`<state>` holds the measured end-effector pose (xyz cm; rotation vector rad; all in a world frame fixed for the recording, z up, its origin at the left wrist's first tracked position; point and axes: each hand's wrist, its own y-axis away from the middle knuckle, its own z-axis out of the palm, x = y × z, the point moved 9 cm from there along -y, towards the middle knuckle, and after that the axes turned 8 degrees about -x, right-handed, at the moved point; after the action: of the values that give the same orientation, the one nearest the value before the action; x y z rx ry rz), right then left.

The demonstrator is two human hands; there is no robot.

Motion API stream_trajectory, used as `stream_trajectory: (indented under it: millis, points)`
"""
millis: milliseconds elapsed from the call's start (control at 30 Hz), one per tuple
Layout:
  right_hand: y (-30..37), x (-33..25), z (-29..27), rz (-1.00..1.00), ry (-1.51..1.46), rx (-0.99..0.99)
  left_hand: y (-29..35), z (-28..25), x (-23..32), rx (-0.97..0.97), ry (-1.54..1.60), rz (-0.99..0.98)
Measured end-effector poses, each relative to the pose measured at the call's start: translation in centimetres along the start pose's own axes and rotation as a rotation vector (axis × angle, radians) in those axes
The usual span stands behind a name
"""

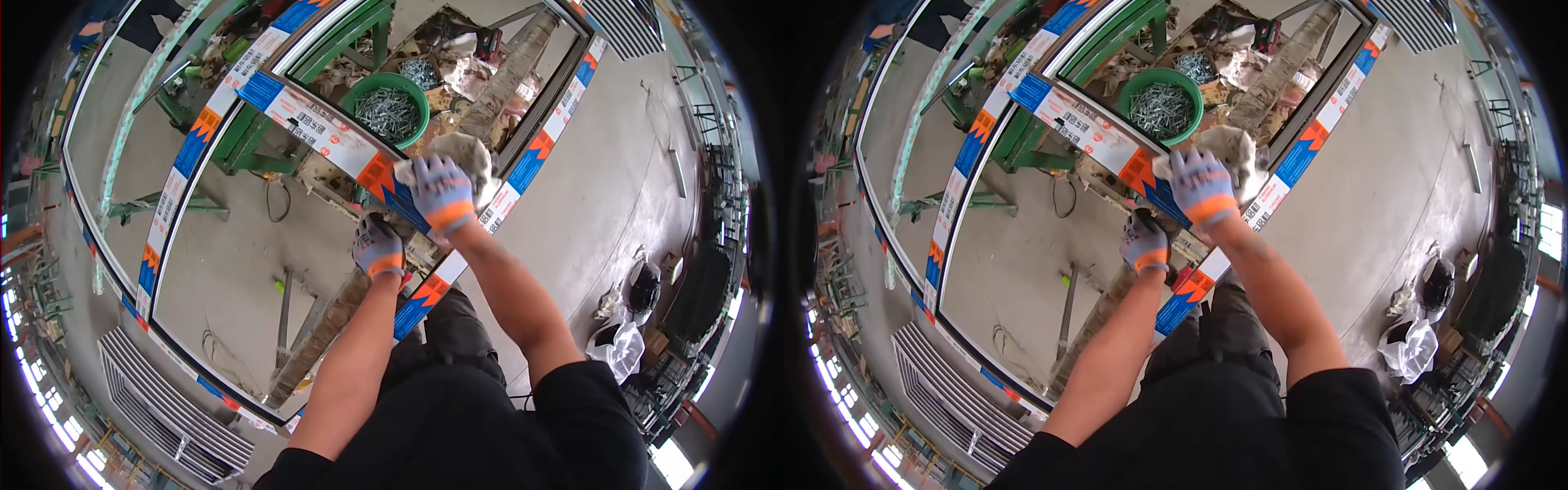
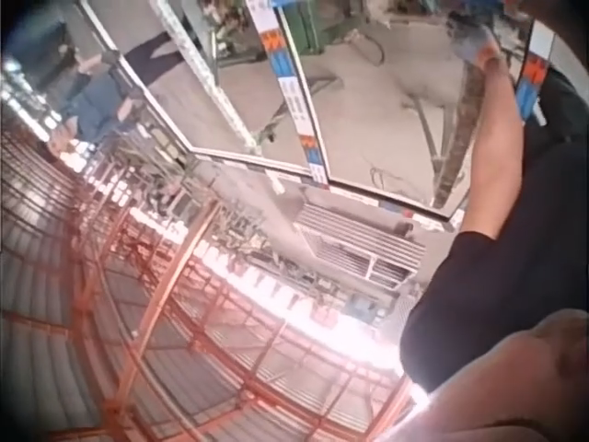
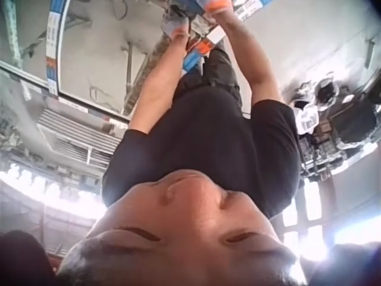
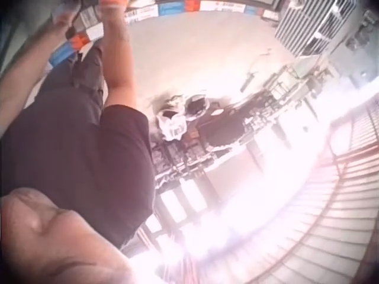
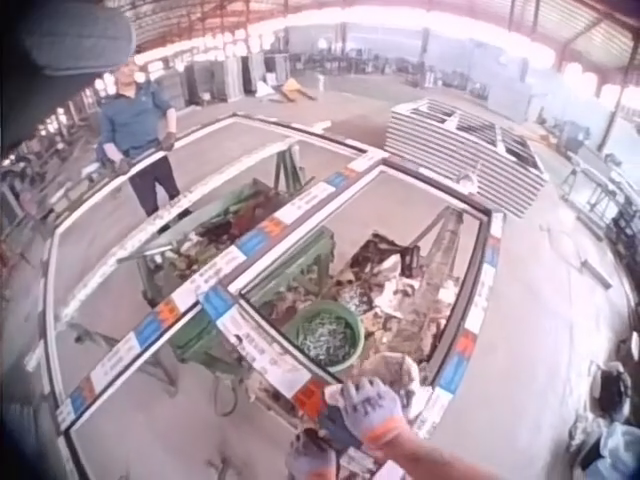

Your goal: Assembling aluminum window frames using a sealant gun and a power drill.

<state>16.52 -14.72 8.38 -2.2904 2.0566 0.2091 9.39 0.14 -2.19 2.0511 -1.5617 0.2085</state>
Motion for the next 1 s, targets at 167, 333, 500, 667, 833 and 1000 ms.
stream_trajectory:
  millis: [167,333,500,667,833,1000]
  points:
    - [-0.5,0.6,0.3,0.089,-0.05,-0.006,0.1,-0.6,-0.3,0.15,-0.029,0.034]
    - [9.3,0.7,0.0,-0.054,-0.026,-0.149,-0.4,-0.1,-1.4,0.052,0.038,-0.026]
    - [8.5,-0.5,1.0,-0.052,-0.009,-0.269,0.0,-0.6,-1.4,0.086,0.005,-0.01]
    - [-5.8,-6.5,1.3,-0.353,0.084,0.003,0.3,-0.7,0.1,0.095,-0.083,0.063]
    - [-18.4,-12.3,0.8,-0.369,0.103,-0.042,-0.1,-1.1,-0.5,0.156,-0.093,0.032]
    - [-16.4,-11.4,0.9,-0.521,0.337,0.197,0.2,-1.3,1.2,0.152,-0.116,0.05]
